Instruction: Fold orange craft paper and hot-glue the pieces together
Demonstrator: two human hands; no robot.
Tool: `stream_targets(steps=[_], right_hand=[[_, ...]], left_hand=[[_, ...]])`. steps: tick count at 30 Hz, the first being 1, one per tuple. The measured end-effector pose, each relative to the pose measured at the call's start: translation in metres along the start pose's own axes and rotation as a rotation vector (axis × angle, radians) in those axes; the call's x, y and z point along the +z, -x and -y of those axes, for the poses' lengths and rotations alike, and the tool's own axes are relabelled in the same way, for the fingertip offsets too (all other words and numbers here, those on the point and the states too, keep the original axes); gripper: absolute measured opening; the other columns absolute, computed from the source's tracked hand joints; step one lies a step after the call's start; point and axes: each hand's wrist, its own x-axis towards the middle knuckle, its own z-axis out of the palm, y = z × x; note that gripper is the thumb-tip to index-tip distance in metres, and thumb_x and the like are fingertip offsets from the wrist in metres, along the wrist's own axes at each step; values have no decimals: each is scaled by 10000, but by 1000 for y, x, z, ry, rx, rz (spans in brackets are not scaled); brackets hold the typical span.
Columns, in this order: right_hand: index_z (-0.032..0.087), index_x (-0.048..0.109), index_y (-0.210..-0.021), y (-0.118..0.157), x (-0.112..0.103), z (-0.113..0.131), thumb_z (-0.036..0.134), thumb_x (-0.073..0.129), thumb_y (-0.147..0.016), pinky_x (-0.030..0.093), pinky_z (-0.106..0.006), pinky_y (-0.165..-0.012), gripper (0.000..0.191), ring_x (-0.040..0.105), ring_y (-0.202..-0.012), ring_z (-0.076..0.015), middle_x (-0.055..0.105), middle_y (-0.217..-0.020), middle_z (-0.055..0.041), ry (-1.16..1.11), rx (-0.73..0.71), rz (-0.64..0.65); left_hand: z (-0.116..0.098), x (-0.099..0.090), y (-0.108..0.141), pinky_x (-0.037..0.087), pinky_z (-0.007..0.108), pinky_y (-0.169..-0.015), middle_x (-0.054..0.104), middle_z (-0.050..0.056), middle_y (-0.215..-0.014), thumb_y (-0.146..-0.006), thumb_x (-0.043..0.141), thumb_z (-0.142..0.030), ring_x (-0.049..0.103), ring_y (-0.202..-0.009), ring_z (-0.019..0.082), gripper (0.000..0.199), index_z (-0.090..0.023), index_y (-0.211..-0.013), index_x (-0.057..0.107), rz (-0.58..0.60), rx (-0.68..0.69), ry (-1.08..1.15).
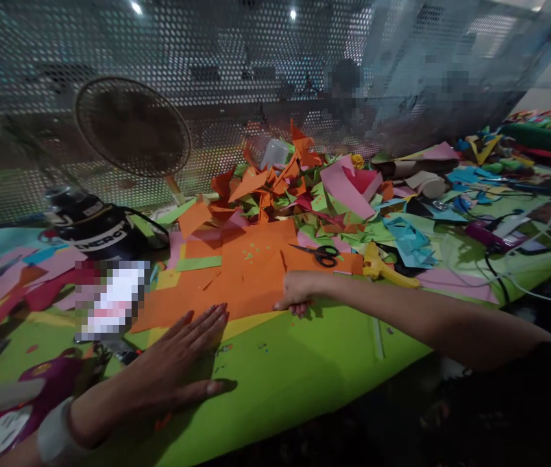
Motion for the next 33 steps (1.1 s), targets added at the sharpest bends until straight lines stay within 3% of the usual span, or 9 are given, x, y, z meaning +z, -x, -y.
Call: stream_targets(steps=[5, 9, 13, 16, 19, 20, 22, 27, 33], right_hand=[[140, 533, -443, 18, -13, -30, 414, 693, -746, 412, -191, -442, 438, 509, -367, -72, 528, -379, 29, -25, 32, -42], [147, 533, -469, 28, -20, -31, 292, 656, -766, 418, -180, -451, 352, 501, -376, -59, 542, -403, 38, -67, -12, -114], [155, 556, -516, 23, -14, -13, 325, 632, -795, 460, -195, -503, 336, 540, -416, -72, 581, -442, 32, -111, -76, -105], [150, 550, -493, 11, -6, -3, 394, 686, -762, 460, -198, -502, 388, 549, -419, -78, 572, -429, 30, -108, -89, -63], [142, 541, -470, 2, 0, -2, 470, 727, -710, 433, -193, -466, 446, 530, -396, -75, 551, -407, 32, -88, -83, -44], [141, 540, -466, 1, 1, -2, 488, 735, -695, 423, -190, -457, 459, 519, -388, -71, 544, -402, 35, -80, -81, -47], [139, 540, -465, -1, 2, -5, 507, 746, -677, 414, -184, -453, 472, 506, -382, -64, 536, -400, 41, -68, -82, -60], [146, 542, -461, 1, 3, -8, 516, 741, -684, 429, -192, -478, 476, 517, -386, -74, 527, -390, 43, -56, -92, -85], [154, 550, -459, 1, 6, -12, 543, 723, -688, 452, -209, -514, 483, 531, -395, -83, 551, -413, 35, -49, -126, -104]], left_hand=[[1, 5, 2, 134, 474, -1160, 118, 111, -1568, -843, 388, -696, 215, -1422, 291, 941, -228, -1499, -98, -31, 0, -24], [2, -4, -2, 152, 482, -1151, 168, 112, -1563, -842, 382, -699, 265, -1408, 299, 908, -250, -1510, -37, 7, -1, -11], [-4, -33, -21, 314, 465, -1074, 392, 128, -1496, -844, 404, -681, 429, -1318, 315, 732, -232, -1422, 400, -3, -79, 56], [-14, -53, -49, 489, 382, -790, 713, 135, -1039, -886, 375, -598, 664, -922, 274, 524, -175, -1003, 664, -52, -310, 184], [-24, -58, -80, 464, 281, -532, 678, 47, -591, -860, 429, -548, 638, -545, 190, 452, -188, -640, 589, 185, -516, 587], [-26, -56, -90, 447, 268, -490, 635, 35, -498, -853, 437, -532, 613, -476, 177, 466, -192, -554, 543, 289, -567, 723], [-27, -49, -105, 420, 252, -460, 595, 21, -421, -855, 453, -488, 572, -409, 154, 479, -189, -488, 524, 366, -583, 875], [-20, -36, -118, 373, 235, -430, 551, 8, -340, -802, 554, -482, 478, -319, 118, 501, -187, -402, 490, 446, -590, 915], [-11, -38, -113, 285, 229, -392, 559, 23, -343, -779, 534, -628, 422, -306, 102, 598, -185, -379, 490, 483, -581, 878]])
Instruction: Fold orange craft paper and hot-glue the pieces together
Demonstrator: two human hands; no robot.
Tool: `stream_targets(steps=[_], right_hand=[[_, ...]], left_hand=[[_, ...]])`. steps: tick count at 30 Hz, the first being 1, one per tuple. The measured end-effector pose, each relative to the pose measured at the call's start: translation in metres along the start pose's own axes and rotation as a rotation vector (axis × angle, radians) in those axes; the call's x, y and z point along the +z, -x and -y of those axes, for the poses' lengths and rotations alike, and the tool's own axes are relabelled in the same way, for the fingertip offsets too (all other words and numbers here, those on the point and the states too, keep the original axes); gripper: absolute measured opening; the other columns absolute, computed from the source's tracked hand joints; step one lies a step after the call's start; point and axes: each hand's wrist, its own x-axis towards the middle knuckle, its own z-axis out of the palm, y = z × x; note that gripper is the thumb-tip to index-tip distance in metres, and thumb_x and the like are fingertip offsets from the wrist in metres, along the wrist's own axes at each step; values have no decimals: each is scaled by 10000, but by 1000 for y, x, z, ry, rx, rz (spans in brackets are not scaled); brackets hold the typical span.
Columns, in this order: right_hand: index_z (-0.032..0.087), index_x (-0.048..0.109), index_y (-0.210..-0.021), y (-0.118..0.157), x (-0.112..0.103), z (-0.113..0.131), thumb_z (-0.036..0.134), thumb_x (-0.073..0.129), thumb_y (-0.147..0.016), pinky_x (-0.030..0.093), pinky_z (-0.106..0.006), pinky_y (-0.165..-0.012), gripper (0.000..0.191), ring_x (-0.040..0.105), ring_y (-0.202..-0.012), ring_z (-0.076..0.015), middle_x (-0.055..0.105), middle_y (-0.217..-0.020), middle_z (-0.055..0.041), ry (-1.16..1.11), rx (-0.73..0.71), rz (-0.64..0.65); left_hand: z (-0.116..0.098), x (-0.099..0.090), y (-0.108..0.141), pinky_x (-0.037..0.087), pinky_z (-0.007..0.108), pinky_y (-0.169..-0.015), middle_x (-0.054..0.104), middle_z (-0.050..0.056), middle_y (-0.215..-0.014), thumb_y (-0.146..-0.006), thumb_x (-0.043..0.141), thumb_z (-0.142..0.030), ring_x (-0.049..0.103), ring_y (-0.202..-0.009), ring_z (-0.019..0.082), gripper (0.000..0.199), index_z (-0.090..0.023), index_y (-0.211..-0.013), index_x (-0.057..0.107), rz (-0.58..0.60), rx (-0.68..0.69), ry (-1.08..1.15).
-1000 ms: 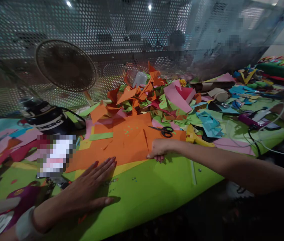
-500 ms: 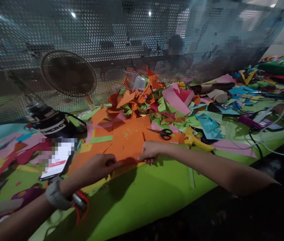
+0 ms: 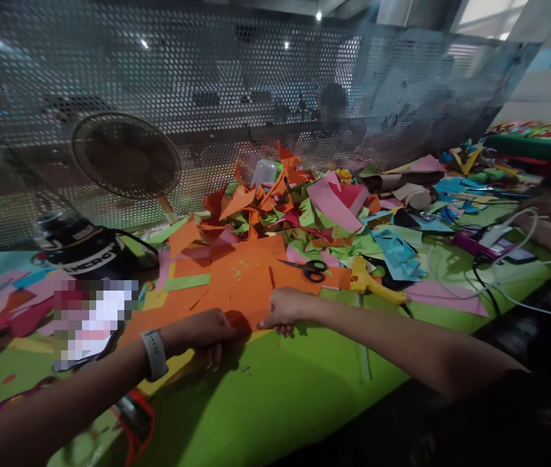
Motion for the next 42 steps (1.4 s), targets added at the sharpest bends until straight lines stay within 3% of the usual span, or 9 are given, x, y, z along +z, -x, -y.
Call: stream_targets(steps=[6, 14, 17, 20, 22, 30, 35, 39, 42], right_hand=[[160, 544, -466, -2, 1, -6, 582, 705, -681, 455, -210, -492, 500, 563, -417, -100, 580, -433, 13, -1, -34, -8], [164, 541, -480, 4, 3, -5, 604, 679, -693, 459, -208, -470, 507, 549, -403, -95, 595, -461, 4, 17, -53, -63], [163, 563, -501, 10, 7, -4, 583, 659, -727, 443, -199, -482, 487, 551, -422, -93, 578, -462, 14, 41, -69, -133], [168, 564, -507, 18, 11, -2, 543, 630, -770, 395, -199, -483, 463, 542, -437, -93, 568, -466, 19, 89, -81, -222], [173, 547, -495, 21, 15, -2, 501, 615, -793, 348, -206, -479, 448, 511, -440, -91, 545, -453, 26, 137, -88, -285], [176, 488, -499, 17, 30, -14, 463, 562, -831, 193, -249, -497, 445, 362, -481, -95, 404, -467, 39, 302, -129, -497], [181, 462, -516, 21, 33, -17, 460, 531, -847, 183, -248, -503, 438, 349, -474, -95, 373, -471, 45, 313, -156, -512], [184, 452, -521, 25, 34, -18, 468, 517, -853, 193, -249, -492, 442, 380, -466, -95, 405, -474, 44, 293, -187, -474], [183, 453, -532, 30, 31, -19, 467, 513, -856, 217, -245, -496, 436, 416, -492, -100, 454, -499, 34, 234, -238, -505]], left_hand=[[17, -9, 18, 290, 240, -421, 575, 46, -373, -767, 507, -688, 468, -355, 122, 629, -176, -411, 595, -25, -38, -32], [42, -26, 41, 327, 249, -427, 569, 46, -387, -665, 562, -717, 485, -370, 130, 592, -189, -399, 523, -116, -52, -68], [39, -29, 40, 385, 262, -456, 613, 31, -477, -678, 582, -650, 556, -441, 160, 486, -196, -512, 539, -338, -8, -80], [34, -30, 33, 477, 302, -620, 721, 60, -802, -715, 590, -589, 654, -697, 216, 415, -197, -836, 652, -629, 223, -229], [32, -28, 26, 492, 341, -763, 701, 88, -1034, -680, 647, -572, 651, -894, 260, 489, -211, -1011, 647, -719, 355, -325], [24, -28, 11, 482, 362, -793, 644, 81, -923, -607, 716, -495, 610, -876, 265, 384, -203, -839, 619, -615, 419, -418], [18, -29, 7, 483, 336, -762, 642, 60, -905, -606, 700, -406, 606, -847, 243, 327, -204, -834, 581, -548, 428, -320], [13, -21, 8, 481, 324, -789, 684, 43, -944, -675, 634, -276, 629, -870, 222, 348, -200, -1013, 603, -486, 461, -273], [6, -18, 18, 475, 316, -821, 707, 43, -952, -761, 579, -254, 640, -886, 208, 183, -209, -921, 657, -513, 565, -332]])
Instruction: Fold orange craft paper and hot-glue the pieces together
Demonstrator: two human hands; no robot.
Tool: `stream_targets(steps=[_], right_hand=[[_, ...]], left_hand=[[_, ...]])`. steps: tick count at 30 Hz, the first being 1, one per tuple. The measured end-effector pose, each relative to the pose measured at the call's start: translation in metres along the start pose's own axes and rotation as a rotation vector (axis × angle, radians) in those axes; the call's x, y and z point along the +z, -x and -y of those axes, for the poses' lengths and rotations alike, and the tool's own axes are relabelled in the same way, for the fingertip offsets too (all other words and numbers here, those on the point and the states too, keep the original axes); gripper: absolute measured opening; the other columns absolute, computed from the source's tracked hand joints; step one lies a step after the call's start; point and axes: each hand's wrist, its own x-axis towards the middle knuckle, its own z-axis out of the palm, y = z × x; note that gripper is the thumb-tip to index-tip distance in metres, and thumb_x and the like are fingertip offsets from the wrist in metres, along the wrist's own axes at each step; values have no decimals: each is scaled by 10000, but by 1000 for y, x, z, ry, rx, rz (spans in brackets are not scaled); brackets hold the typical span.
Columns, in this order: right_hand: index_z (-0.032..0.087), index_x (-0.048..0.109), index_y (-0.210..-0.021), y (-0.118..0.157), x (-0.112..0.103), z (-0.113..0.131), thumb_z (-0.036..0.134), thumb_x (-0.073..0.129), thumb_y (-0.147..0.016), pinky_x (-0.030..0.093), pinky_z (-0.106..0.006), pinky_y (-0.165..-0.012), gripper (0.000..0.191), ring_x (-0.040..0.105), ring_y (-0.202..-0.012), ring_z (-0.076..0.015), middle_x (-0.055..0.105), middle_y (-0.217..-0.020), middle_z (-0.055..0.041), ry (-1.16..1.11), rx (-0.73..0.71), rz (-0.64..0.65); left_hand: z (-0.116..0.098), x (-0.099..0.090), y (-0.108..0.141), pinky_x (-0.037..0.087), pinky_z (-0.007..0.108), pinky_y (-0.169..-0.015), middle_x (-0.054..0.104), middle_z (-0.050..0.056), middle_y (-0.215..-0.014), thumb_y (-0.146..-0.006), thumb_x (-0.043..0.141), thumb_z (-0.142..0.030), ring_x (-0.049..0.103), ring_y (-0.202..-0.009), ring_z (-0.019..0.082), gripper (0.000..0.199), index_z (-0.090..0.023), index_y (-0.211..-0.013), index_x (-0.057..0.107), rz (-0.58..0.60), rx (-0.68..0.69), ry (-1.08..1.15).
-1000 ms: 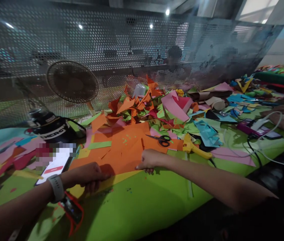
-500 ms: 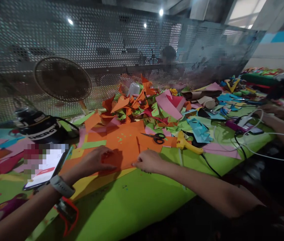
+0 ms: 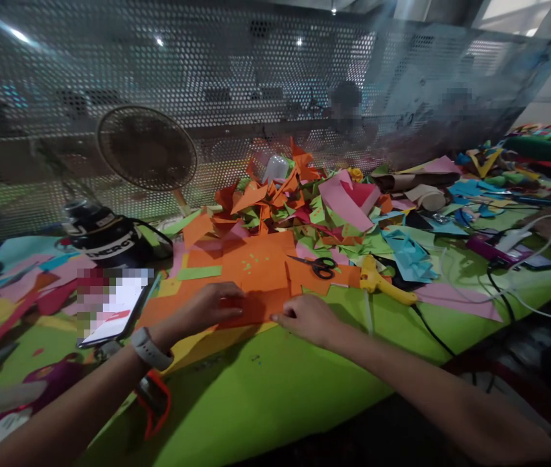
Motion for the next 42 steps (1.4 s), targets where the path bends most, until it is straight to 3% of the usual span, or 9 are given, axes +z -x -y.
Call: stream_targets(steps=[9, 12, 16, 20, 24, 30, 35, 39, 42], right_hand=[[200, 411, -501, 10, -34, 20, 523, 459, -880, 289, -232, -471, 501, 402, -451, -95, 424, -454, 38, -270, -125, -327], [179, 540, -603, 3, -10, 55, 500, 491, -879, 322, -226, -501, 427, 481, -522, -104, 547, -563, 14, -265, -232, -147], [184, 635, -1025, -18, 43, 113, 546, 584, -768, 424, -288, -592, 447, 617, -760, -221, 681, -936, -88, -7, -404, 163], [165, 586, -1091, -38, 87, 152, 512, 612, -689, 496, -380, -687, 532, 619, -890, -296, 629, -1031, -133, 112, -432, 191], [148, 551, -1116, -46, 102, 169, 393, 628, -647, 514, -390, -687, 535, 622, -887, -289, 611, -1030, -142, 174, -429, 210], [160, 598, -1018, -44, 83, 151, 416, 579, -662, 466, -335, -571, 439, 625, -760, -259, 629, -954, -137, 183, -438, 251], [189, 620, -854, -37, 45, 110, 332, 537, -700, 348, -260, -503, 226, 572, -638, -195, 642, -768, -68, 33, -191, 238], [171, 589, -861, -29, 7, 69, 281, 513, -744, 333, -233, -513, 178, 543, -641, -159, 623, -771, -45, -62, -58, 191], [178, 577, -831, -24, -17, 34, 245, 498, -754, 309, -221, -491, 129, 496, -579, -133, 568, -680, 1, -124, 33, 170]], left_hand=[[-25, -75, 32, 491, 288, -739, 698, 27, -886, -825, 601, -308, 628, -794, 174, 159, -211, -890, 710, -572, 157, -134], [-21, -92, 37, 477, 250, -689, 675, 1, -823, -816, 654, -318, 590, -710, 132, 149, -194, -875, 712, -799, 134, -264], [-9, -103, 36, 451, 229, -652, 662, -13, -767, -798, 693, -303, 550, -647, 100, 147, -171, -858, 716, -941, 77, -328], [9, -104, 32, 458, 232, -671, 684, 2, -800, -784, 695, -262, 562, -676, 108, 129, -161, -861, 719, -929, 44, -282], [26, -101, 32, 468, 234, -685, 701, 13, -826, -762, 699, -239, 580, -706, 122, 128, -152, -853, 723, -917, -14, -202], [29, -101, 40, 464, 234, -668, 696, 4, -813, -780, 686, -271, 572, -677, 119, 168, -164, -903, 728, -1007, -52, -176], [18, -99, 52, 452, 231, -679, 672, -2, -800, -816, 652, -286, 577, -706, 127, 145, -185, -888, 728, -1064, 17, -318], [21, -88, 59, 446, 249, -671, 672, 15, -815, -820, 625, -350, 595, -737, 156, 212, -183, -904, 725, -919, -28, -217], [31, -75, 62, 447, 265, -647, 702, 18, -796, -768, 624, -398, 614, -727, 186, 258, -175, -853, 722, -611, -242, -53]])
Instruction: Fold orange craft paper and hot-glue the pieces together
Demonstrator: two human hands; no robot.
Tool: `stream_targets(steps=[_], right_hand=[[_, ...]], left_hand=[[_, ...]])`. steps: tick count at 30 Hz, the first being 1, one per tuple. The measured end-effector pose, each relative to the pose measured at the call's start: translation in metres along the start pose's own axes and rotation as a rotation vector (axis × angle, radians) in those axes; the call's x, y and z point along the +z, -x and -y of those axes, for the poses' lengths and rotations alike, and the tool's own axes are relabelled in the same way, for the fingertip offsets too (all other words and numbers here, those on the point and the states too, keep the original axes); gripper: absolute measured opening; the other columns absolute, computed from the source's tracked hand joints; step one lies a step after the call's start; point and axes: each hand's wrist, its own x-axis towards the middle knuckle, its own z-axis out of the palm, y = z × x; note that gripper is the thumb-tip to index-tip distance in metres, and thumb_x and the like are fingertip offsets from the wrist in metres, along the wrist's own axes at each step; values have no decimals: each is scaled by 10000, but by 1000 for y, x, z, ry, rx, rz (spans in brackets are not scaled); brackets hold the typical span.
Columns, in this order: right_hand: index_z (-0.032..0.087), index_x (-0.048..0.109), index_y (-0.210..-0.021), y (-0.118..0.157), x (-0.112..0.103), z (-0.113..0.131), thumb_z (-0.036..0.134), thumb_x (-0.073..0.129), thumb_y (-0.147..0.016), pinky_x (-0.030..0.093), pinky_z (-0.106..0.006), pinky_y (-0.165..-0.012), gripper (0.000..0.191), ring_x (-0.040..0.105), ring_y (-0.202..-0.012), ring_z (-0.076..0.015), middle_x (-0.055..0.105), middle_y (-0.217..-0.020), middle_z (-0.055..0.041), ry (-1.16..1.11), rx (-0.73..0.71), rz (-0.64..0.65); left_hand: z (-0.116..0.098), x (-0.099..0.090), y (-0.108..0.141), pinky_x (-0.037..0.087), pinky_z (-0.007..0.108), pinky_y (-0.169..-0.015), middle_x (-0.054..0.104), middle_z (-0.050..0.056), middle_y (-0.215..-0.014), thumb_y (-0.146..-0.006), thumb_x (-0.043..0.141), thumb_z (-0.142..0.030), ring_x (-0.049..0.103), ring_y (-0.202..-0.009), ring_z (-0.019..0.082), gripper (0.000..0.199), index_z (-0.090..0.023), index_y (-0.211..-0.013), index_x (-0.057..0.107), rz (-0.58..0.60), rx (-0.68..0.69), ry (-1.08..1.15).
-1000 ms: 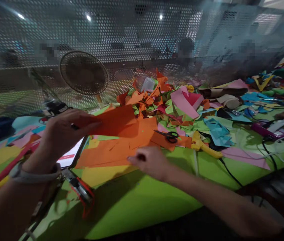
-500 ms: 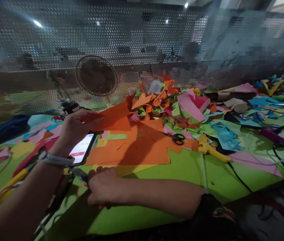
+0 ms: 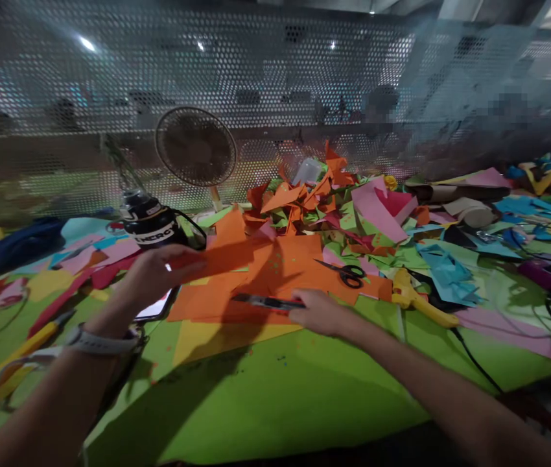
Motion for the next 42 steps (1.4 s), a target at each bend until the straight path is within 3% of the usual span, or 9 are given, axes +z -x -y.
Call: stream_targets(steps=[2, 6, 12, 16, 20, 22, 25, 30, 42], right_hand=[[184, 564, -773, 2, -13, -19, 248, 525, -731, 294, -225, -489, 85, 472, -558, -129, 538, -642, 19, -27, 58, -48], [186, 542, -729, -3, -23, -40, 273, 548, -716, 272, -238, -502, 88, 441, -558, -129, 496, -610, 29, -19, 80, -115], [191, 548, -740, -23, -13, -40, 584, 514, -775, 264, -246, -504, 397, 430, -571, -131, 476, -612, 28, -77, -7, -180], [191, 567, -788, -32, -10, -37, 598, 503, -794, 300, -248, -520, 412, 457, -582, -134, 504, -646, 18, -135, -97, -247], [200, 554, -765, -36, -11, -33, 565, 487, -825, 302, -248, -494, 376, 461, -537, -131, 511, -600, 17, -96, -85, -277], [200, 553, -745, -37, -12, -32, 553, 511, -815, 315, -247, -511, 362, 488, -574, -140, 546, -627, 3, -29, -100, -317], [202, 571, -824, -38, -14, -30, 551, 582, -768, 332, -243, -529, 353, 530, -607, -154, 601, -683, -4, 22, -74, -319], [207, 599, -858, -36, -13, -30, 535, 605, -763, 329, -241, -550, 342, 572, -647, -173, 638, -717, -8, 93, -62, -262], [213, 633, -860, -49, -10, -27, 524, 590, -799, 273, -234, -519, 320, 589, -676, -179, 651, -739, -23, 231, -64, -282]], left_hand=[[9, 8, 4, 433, 266, -580, 686, 2, -689, -715, 626, -435, 610, -664, 200, 276, -180, -773, 714, 164, -149, -6], [31, 23, 8, 460, 270, -582, 704, 9, -715, -698, 579, -480, 633, -677, 210, 335, -189, -806, 704, 269, -234, 32], [48, 36, 10, 504, 387, -776, 719, 127, -980, -741, 533, -360, 655, -906, 294, 434, -139, -1093, 656, 202, -220, -183], [39, 55, 30, 301, 486, -1073, 430, 155, -1464, -887, 388, -270, 382, -1338, 320, 472, -158, -1327, 514, 98, -38, -363], [39, 81, 57, 226, 545, -1109, 334, 99, -1533, -962, 320, -433, 214, -1428, 307, 542, -270, -1478, 287, 206, 198, -538], [45, 87, 65, 218, 555, -1107, 297, 120, -1545, -951, 298, -524, 184, -1433, 323, 637, -248, -1512, 178, 266, 216, -572], [52, 86, 66, 207, 547, -1112, 253, 136, -1555, -935, 242, -596, 179, -1432, 330, 717, -206, -1520, 101, 325, 228, -586], [51, 76, 59, 192, 487, -1130, 205, 108, -1569, -925, 232, -626, 188, -1434, 295, 701, -242, -1508, 177, 408, 249, -578], [48, 80, 65, 169, 516, -1135, 162, 97, -1582, -914, 312, -624, 147, -1442, 306, 742, -292, -1513, 27, 316, 296, -568]])
